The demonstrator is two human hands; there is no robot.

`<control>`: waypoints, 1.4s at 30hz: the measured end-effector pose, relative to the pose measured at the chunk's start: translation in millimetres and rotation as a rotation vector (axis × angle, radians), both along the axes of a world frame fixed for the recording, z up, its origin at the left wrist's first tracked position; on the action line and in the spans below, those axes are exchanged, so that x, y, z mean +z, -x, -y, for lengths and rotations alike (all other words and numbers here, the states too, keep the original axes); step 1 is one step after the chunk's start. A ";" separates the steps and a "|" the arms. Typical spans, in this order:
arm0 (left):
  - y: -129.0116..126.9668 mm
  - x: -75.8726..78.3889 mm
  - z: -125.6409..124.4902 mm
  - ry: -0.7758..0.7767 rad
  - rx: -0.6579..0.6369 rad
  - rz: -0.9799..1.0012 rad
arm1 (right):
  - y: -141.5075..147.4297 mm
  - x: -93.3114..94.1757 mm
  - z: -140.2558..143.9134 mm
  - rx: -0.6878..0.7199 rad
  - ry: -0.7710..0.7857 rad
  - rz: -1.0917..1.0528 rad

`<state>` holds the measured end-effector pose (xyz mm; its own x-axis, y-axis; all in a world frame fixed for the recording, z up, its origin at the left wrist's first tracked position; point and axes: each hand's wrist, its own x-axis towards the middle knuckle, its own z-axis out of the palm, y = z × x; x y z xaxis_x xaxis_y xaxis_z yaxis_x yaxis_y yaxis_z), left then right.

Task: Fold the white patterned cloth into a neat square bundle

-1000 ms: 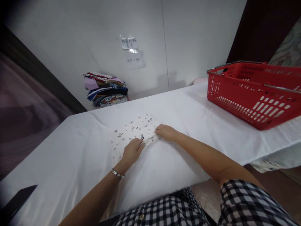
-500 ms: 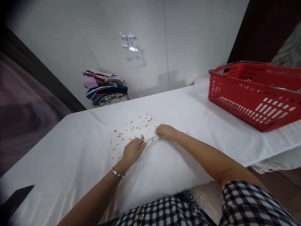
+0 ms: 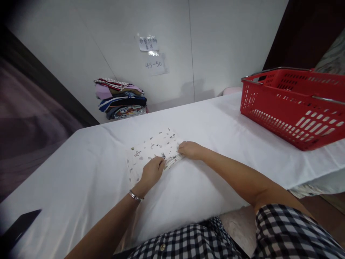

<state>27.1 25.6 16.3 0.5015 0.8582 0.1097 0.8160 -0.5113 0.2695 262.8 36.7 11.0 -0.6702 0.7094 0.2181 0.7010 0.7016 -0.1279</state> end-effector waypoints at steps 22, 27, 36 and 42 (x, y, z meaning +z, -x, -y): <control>28.8 -6.8 16.8 -0.168 -0.199 -0.094 | -7.0 -32.1 7.8 -0.066 -0.130 -0.116; 57.3 -11.6 31.9 -0.227 -0.122 0.007 | -4.1 -35.0 20.8 -0.140 -0.100 -0.239; 86.4 -15.5 59.5 -0.240 0.048 0.197 | -4.7 -42.2 27.5 -0.162 -0.054 -0.356; 95.6 -18.8 66.6 -0.118 0.177 0.524 | -7.6 -43.3 25.7 -0.404 0.259 -0.600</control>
